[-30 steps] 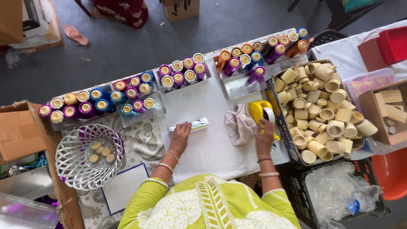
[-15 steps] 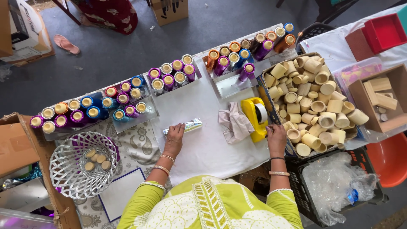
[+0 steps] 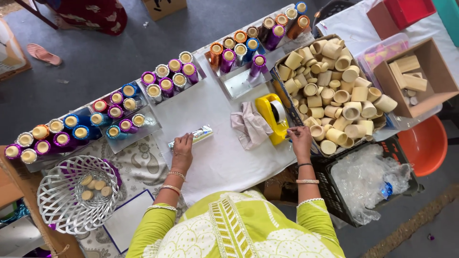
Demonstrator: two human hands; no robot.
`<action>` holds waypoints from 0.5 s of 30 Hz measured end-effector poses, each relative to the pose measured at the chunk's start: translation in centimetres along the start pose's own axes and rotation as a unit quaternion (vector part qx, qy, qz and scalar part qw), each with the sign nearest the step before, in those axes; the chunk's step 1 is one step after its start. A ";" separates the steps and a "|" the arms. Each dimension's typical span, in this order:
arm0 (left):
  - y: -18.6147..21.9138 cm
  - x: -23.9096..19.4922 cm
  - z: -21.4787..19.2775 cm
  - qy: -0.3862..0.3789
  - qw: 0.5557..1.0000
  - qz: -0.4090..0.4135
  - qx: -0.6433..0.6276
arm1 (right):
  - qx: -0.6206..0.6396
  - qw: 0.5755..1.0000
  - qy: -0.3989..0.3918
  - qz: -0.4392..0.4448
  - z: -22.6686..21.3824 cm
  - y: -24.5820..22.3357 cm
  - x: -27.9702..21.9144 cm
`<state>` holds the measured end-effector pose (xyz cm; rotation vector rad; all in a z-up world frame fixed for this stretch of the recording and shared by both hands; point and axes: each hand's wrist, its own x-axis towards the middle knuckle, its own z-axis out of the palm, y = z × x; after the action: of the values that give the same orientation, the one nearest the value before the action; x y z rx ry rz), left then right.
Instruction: The person wraps small cylindrical candles in shiny metallic foil. They pick up a candle, place it on a sheet of foil, and fold the foil around it to create a decorative wrapper. The wrapped candles are then placed into a tray alongside other finished items.
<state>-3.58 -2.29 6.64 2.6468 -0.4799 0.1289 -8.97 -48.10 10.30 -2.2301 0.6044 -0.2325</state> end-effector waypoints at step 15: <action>-0.3 -0.1 0.4 -0.007 1.000 -0.002 0.009 | 0.137 0.987 0.031 0.076 1.7 1.3 -2.0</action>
<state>-3.54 -2.19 6.17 2.6682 -0.4812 0.1146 -10.55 -46.75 8.28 -1.9092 0.7267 -0.2891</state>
